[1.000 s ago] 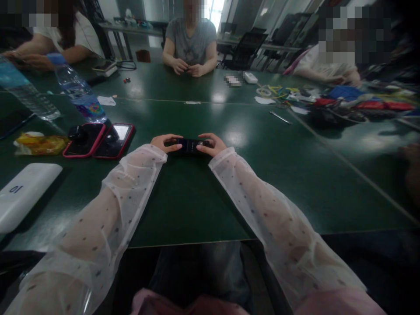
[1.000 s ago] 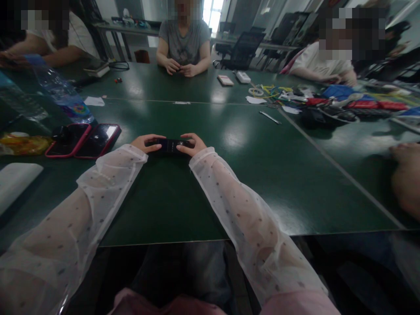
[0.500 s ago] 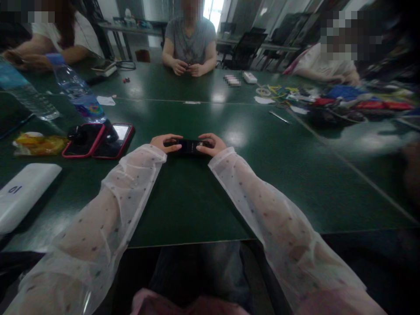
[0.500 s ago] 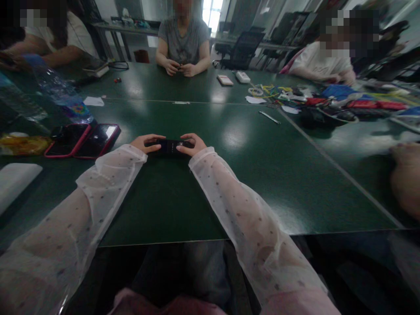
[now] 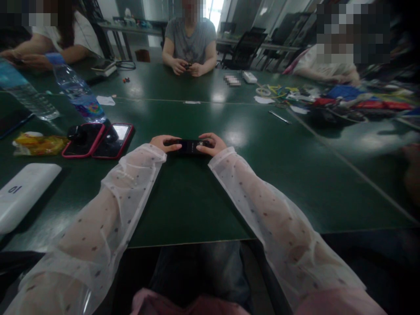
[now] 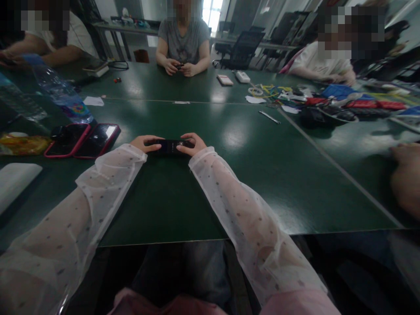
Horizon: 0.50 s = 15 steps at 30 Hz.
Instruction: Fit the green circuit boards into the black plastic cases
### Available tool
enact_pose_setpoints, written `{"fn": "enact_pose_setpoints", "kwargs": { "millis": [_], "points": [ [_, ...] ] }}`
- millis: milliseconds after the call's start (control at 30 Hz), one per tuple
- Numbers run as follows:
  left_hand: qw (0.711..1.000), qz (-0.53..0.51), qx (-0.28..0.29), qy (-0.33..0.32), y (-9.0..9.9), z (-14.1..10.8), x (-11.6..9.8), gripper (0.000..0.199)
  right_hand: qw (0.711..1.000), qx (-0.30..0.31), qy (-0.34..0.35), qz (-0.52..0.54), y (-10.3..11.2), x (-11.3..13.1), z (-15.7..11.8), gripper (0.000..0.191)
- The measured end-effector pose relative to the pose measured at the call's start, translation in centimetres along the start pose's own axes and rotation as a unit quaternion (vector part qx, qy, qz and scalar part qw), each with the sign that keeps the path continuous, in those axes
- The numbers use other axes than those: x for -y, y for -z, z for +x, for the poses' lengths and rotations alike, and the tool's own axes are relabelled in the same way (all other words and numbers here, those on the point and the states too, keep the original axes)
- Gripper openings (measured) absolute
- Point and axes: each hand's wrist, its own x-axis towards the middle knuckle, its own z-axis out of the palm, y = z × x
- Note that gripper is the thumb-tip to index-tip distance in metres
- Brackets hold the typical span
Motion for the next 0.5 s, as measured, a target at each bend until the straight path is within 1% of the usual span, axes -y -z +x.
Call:
{"fn": "enact_pose_setpoints", "kwargs": {
  "millis": [100,200,300,400,500],
  "points": [
    [1.0,0.011,-0.001,0.004,0.0,0.0,0.0,0.074,1.0,-0.001,0.002,0.002,0.0,0.0,0.0,0.075],
    [1.0,-0.002,-0.005,0.016,0.0,0.1,0.0,0.074,1.0,-0.001,0.005,-0.003,-0.1,0.0,0.0,0.075],
    [0.999,-0.028,-0.002,0.022,0.0,0.3,0.3,0.075,1.0,0.0,0.009,-0.004,-0.1,-0.2,0.0,0.072],
    [0.997,-0.068,0.003,0.025,-0.2,0.6,0.7,0.079,1.0,0.001,0.017,-0.007,-0.1,-0.4,0.2,0.064],
    [0.993,-0.114,-0.007,0.014,-0.6,0.7,1.1,0.086,0.999,-0.002,0.033,-0.023,-0.1,-0.9,0.5,0.059]
  ]
}}
